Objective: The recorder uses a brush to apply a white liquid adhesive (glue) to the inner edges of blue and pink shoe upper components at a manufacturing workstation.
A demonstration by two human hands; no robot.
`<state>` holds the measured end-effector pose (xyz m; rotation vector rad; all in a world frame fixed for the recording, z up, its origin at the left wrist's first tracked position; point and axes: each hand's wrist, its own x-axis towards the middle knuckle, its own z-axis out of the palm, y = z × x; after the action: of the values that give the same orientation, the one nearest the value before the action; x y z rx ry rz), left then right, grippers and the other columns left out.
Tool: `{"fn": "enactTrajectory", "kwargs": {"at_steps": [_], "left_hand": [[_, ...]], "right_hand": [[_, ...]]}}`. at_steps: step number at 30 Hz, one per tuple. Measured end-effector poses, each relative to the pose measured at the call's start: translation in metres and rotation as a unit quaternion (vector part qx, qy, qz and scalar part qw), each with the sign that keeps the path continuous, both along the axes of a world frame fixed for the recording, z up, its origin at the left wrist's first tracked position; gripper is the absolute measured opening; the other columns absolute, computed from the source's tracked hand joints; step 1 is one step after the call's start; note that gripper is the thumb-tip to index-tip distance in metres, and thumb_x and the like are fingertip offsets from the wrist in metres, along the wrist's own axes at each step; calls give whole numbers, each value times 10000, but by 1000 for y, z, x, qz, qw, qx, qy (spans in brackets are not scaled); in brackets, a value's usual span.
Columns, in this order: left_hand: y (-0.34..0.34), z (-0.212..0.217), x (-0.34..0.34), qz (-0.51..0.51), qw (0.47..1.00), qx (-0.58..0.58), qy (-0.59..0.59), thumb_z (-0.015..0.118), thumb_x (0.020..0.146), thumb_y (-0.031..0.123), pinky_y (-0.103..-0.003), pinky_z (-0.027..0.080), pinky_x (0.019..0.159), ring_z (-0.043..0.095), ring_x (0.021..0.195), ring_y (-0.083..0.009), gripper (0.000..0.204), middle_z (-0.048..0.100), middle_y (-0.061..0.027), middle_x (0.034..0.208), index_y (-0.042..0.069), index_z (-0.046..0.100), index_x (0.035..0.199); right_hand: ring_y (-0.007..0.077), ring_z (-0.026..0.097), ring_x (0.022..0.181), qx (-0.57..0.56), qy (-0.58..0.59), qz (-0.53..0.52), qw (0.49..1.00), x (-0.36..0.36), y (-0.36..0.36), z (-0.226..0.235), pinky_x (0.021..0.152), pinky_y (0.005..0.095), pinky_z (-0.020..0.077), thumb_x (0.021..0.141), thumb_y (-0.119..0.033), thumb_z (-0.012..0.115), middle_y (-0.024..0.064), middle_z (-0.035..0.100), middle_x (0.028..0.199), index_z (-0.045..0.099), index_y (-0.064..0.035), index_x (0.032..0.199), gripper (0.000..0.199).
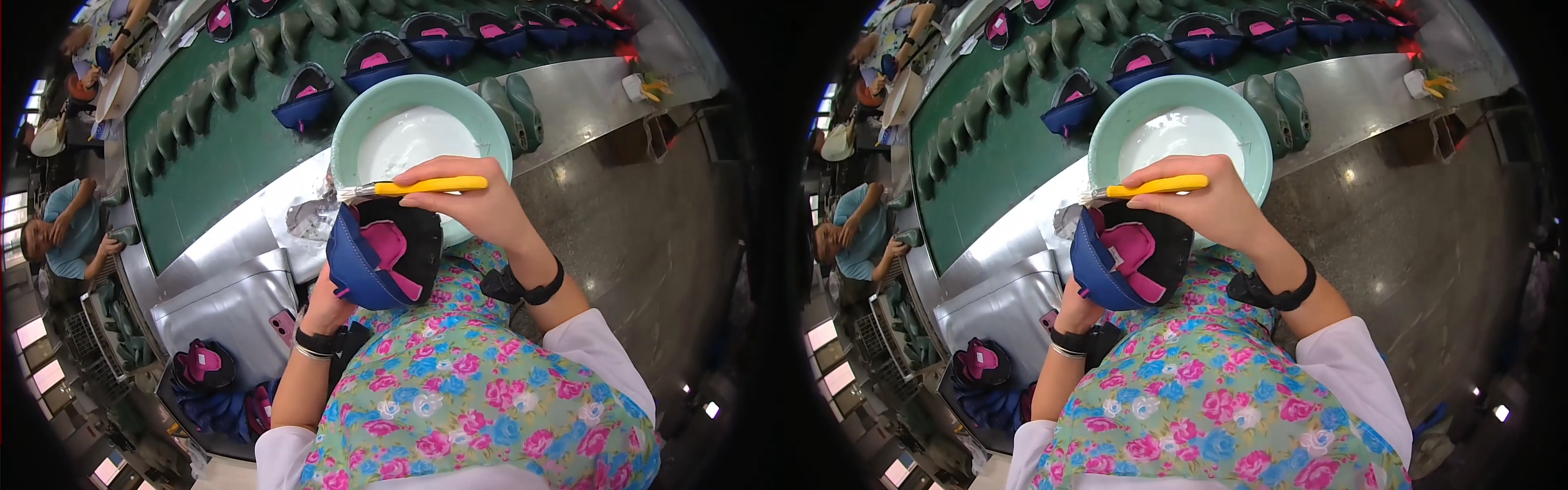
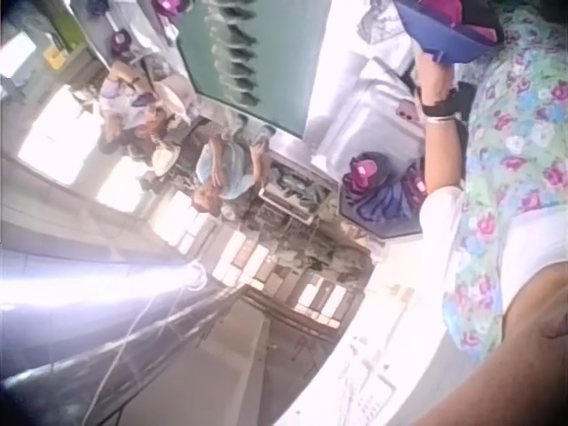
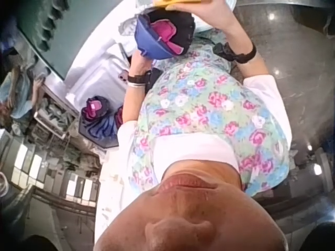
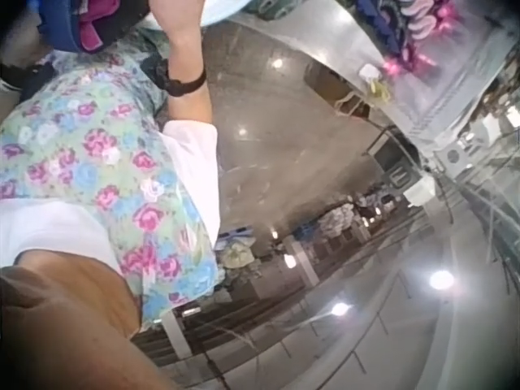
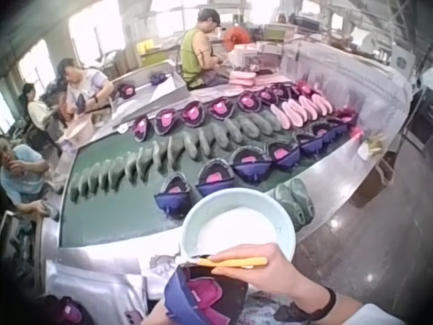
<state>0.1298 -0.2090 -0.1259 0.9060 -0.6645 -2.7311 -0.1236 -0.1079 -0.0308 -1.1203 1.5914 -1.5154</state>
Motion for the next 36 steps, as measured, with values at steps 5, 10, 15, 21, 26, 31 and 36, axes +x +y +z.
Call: {"fn": "enactTrajectory", "kwargs": {"at_steps": [5,10,15,21,26,31,36], "left_hand": [[3,6,-4,38,999,-36,-13,481,925,102,-325,493,856,589,987,-186,372,578,-62,1106,67,422,1291],[-6,6,-9,69,989,-128,4,474,924,88,-322,497,859,587,993,-175,376,574,-55,1124,77,426,1296],[-15,-1,-11,78,958,-274,16,468,923,78,-338,494,893,576,1047,-180,381,551,-35,1189,99,428,1302],[-24,-2,-12,132,979,-150,27,487,929,116,-355,460,939,559,1082,-199,375,548,-41,1201,89,428,1299],[-19,6,-14,127,977,-169,38,499,930,135,-347,458,936,559,1076,-193,348,565,-33,1175,77,461,1271],[-31,12,0,133,990,39,-13,569,862,186,-345,511,769,617,936,-180,271,625,-57,1051,85,562,1113],[-26,4,14,20,972,-226,-53,661,805,126,-346,481,893,582,1031,-188,347,595,-96,1130,59,535,1121]], "right_hand": [[99,619,755,40,22,-82,996,-14,1,-24,685,211,477,782,-76,702,70,678,818,693,-1,931,167],[93,587,555,190,45,-160,968,-7,18,-32,532,218,452,765,-204,728,61,635,625,674,18,784,229],[71,556,516,201,-35,-119,972,15,27,4,493,216,432,762,-197,728,46,610,581,655,12,731,223],[53,577,587,147,-65,-37,986,18,28,19,525,195,444,756,-139,725,26,629,654,662,2,758,155],[53,539,560,179,28,-87,980,-6,11,-3,532,211,436,760,-180,725,35,618,612,662,0,752,191],[52,579,648,119,90,-116,982,-9,-7,17,576,191,446,788,-114,704,24,643,709,672,-3,827,122],[122,635,762,-81,69,157,982,21,-42,38,672,237,492,751,-53,730,71,685,854,687,-18,885,145]]}}
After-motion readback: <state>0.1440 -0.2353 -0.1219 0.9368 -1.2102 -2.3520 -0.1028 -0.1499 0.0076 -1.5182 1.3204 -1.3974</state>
